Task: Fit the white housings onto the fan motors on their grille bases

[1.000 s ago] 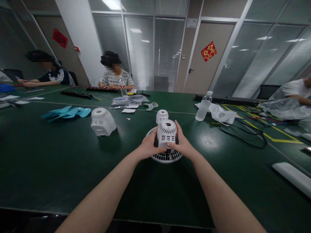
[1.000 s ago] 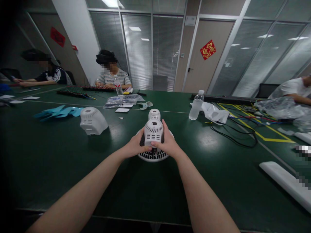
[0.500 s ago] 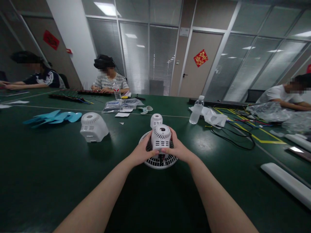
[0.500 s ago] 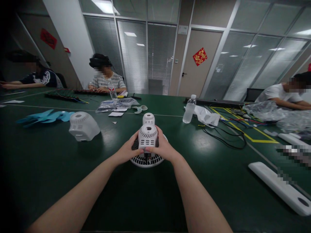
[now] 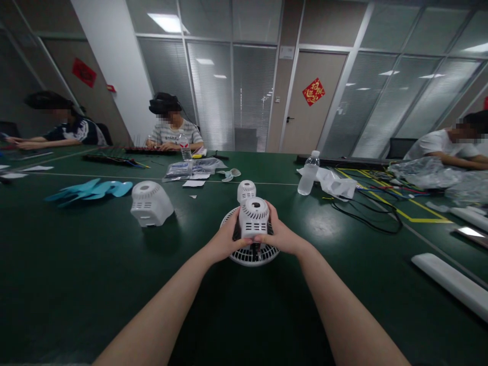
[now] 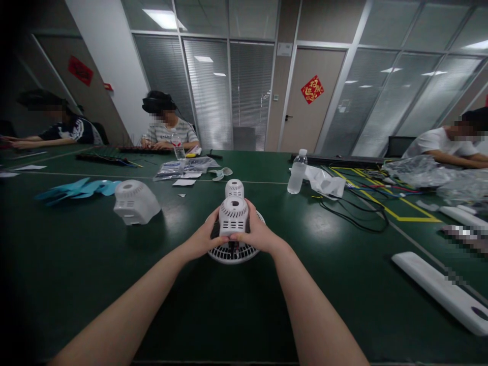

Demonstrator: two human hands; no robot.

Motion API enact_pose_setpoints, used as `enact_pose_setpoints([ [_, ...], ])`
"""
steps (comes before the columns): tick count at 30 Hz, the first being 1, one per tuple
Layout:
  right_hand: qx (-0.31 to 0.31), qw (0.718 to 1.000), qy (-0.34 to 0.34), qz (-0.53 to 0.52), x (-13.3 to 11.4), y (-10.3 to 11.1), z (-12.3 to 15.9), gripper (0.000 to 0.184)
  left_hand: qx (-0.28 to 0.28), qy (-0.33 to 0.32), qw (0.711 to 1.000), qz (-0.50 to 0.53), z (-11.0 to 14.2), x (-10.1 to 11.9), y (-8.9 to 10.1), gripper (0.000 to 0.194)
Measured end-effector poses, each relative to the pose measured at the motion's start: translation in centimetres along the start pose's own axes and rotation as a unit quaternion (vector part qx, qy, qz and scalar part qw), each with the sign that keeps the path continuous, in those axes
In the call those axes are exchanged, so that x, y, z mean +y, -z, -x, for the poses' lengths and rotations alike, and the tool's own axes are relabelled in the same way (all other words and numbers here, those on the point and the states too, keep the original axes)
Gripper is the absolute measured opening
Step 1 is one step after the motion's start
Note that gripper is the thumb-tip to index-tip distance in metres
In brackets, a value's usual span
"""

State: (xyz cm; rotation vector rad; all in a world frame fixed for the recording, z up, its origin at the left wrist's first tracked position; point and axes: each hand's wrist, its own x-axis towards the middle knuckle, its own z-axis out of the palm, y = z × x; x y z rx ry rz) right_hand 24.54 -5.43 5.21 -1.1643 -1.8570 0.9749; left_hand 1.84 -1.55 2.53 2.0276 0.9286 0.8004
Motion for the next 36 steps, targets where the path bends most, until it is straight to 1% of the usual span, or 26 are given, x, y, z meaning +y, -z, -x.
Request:
enact_pose_setpoints([
  [6,0.02,1.0,0.017,-0.009,0.6,-0.2,-0.3,0.118,0.021,-0.013,1.0,-0.009,0.1,-0.4,-0.5,0.103],
  [9,0.024,0.999,0.029,-0.015,1.1,-0.2,-0.4,0.117,0.017,-0.019,1.0,-0.016,0.2,-0.7,-0.3,0.108],
  [11,0.022,0.999,0.031,-0.015,1.4,-0.3,-0.4,0.122,0.01,-0.014,1.0,-0.019,0.2,-0.8,-0.2,0.109],
  [15,0.011,1.0,0.016,-0.008,1.6,-0.3,-0.2,0.132,-0.001,-0.002,1.0,-0.016,0.3,-0.7,0.1,0.111],
  [21,0.017,1.0,0.016,0.017,1.4,0.0,-0.2,0.129,0.0,0.004,1.0,-0.007,0.4,-0.4,0.3,0.109],
  [28,0.0,1.0,0.0,0.025,1.5,0.3,-0.3,0.127,0.0,0.012,1.0,-0.014,0.4,-0.5,0.3,0.111],
  [32,0.0,1.0,0.008,0.019,1.6,0.3,-0.3,0.129,0.005,0.007,0.999,-0.051,0.4,-0.7,0.2,0.117],
  [36,-0.022,1.0,0.014,-0.011,1.7,0.6,-0.2,0.131,0.006,0.017,0.994,-0.106,0.7,-0.7,0.2,0.119],
])
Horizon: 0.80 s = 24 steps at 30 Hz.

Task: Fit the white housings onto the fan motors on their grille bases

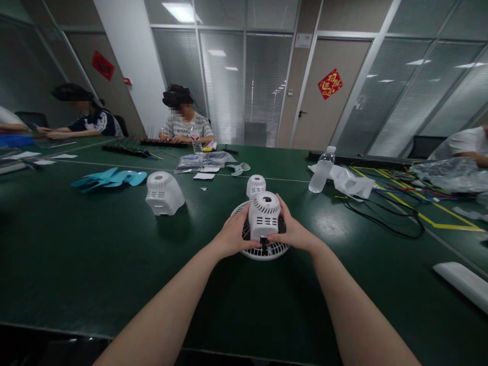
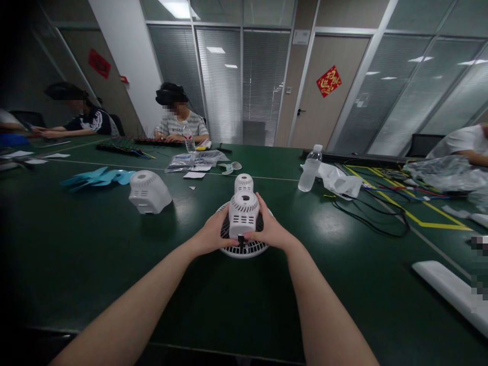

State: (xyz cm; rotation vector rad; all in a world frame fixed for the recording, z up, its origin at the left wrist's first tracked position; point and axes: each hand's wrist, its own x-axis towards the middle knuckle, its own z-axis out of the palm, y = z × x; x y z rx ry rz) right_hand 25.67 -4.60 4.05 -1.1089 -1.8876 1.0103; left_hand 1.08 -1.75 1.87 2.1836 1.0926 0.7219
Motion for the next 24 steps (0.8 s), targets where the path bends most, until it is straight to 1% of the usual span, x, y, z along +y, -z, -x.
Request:
enact_pose_setpoints([
  [3,-0.024,1.0,0.001,-0.02,0.2,0.5,0.1,0.132,-0.001,0.004,1.0,0.0,0.3,0.1,0.2,0.116],
  [7,-0.036,0.998,0.001,-0.049,0.5,0.8,0.2,0.129,0.005,0.021,0.999,0.05,0.5,0.1,0.7,0.101],
  [10,-0.019,0.997,0.012,-0.078,0.7,0.9,0.1,0.126,0.009,0.007,0.996,0.084,0.5,0.1,1.0,0.092],
  [13,0.004,0.995,0.019,-0.097,0.9,0.8,-0.1,0.117,0.013,-0.007,0.994,0.109,0.4,0.2,0.9,0.088],
  [17,0.03,0.995,0.027,-0.088,1.1,0.6,-0.4,0.108,0.024,-0.02,0.99,0.139,0.3,0.4,0.6,0.084],
  [24,0.054,0.996,0.015,-0.065,1.5,0.3,-0.4,0.103,0.029,-0.013,0.984,0.175,0.2,0.5,0.7,0.081],
])
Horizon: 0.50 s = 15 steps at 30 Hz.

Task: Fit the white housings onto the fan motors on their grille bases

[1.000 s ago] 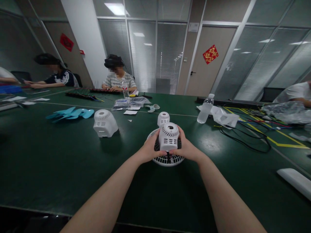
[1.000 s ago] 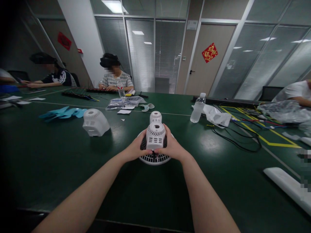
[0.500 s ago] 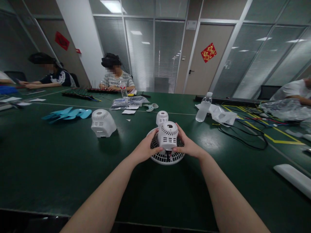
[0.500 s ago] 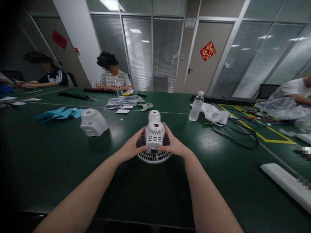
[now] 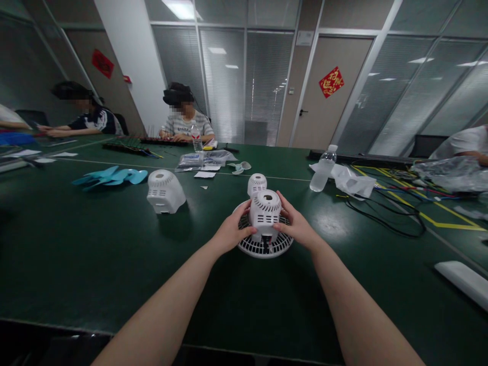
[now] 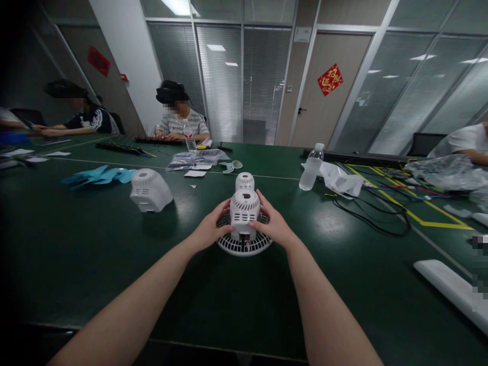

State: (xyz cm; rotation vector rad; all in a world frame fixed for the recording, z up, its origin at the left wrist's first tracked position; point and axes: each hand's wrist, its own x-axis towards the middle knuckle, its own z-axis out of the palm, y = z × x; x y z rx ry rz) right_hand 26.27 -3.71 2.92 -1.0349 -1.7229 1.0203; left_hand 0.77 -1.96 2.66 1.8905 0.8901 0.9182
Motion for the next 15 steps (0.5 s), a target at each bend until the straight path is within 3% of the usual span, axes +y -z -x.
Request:
enact_pose_setpoints([
  [15,-0.005,0.999,0.01,-0.033,-0.88,0.05,0.19,0.101,0.001,0.028,0.998,-0.057,-0.09,0.66,-0.1,0.084],
])
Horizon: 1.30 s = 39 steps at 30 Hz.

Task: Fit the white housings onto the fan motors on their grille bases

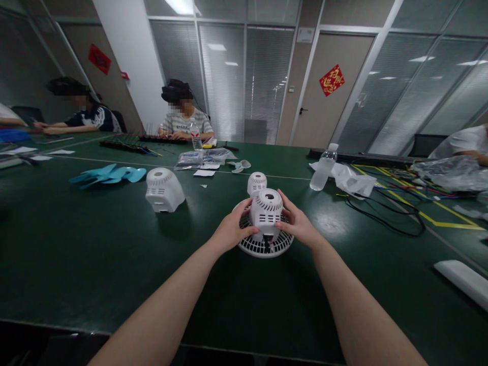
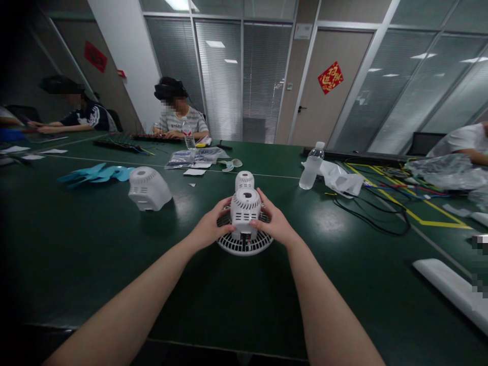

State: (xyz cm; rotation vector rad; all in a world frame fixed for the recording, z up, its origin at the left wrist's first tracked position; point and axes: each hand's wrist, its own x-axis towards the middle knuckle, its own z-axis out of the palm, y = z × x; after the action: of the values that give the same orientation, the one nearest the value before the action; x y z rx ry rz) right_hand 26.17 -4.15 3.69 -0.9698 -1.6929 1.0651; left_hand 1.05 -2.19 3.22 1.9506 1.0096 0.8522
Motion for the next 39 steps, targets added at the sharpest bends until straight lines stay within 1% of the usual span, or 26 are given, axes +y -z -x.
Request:
enact_pose_setpoints([
  [7,0.002,1.0,0.017,-0.001,0.6,0.0,-0.2,0.105,0.002,-0.001,0.999,-0.032,-0.1,-0.4,0.0,0.09],
  [11,-0.003,0.999,0.036,0.008,0.9,-0.3,-0.2,0.101,-0.005,0.012,0.997,-0.07,0.0,-0.1,0.1,0.092],
  [16,-0.004,0.998,0.043,0.049,0.7,-0.6,-0.1,0.114,-0.002,0.024,0.995,-0.101,0.0,0.3,0.2,0.094],
  [21,0.008,0.999,0.032,0.04,0.5,-0.6,-0.1,0.113,0.003,0.03,0.991,-0.129,-0.1,0.3,0.2,0.094],
  [26,0.004,0.999,0.022,0.033,0.1,-0.5,-0.1,0.114,0.008,0.01,0.992,-0.122,-0.1,0.2,0.2,0.095],
  [30,0.005,0.999,0.011,0.036,-0.2,-0.6,-0.1,0.114,0.009,0.012,0.993,-0.12,0.0,0.1,0.2,0.093],
  [39,-0.016,0.999,0.032,0.027,0.3,-0.3,-0.2,0.114,-0.003,-0.001,0.993,-0.12,0.0,0.2,0.3,0.094],
])
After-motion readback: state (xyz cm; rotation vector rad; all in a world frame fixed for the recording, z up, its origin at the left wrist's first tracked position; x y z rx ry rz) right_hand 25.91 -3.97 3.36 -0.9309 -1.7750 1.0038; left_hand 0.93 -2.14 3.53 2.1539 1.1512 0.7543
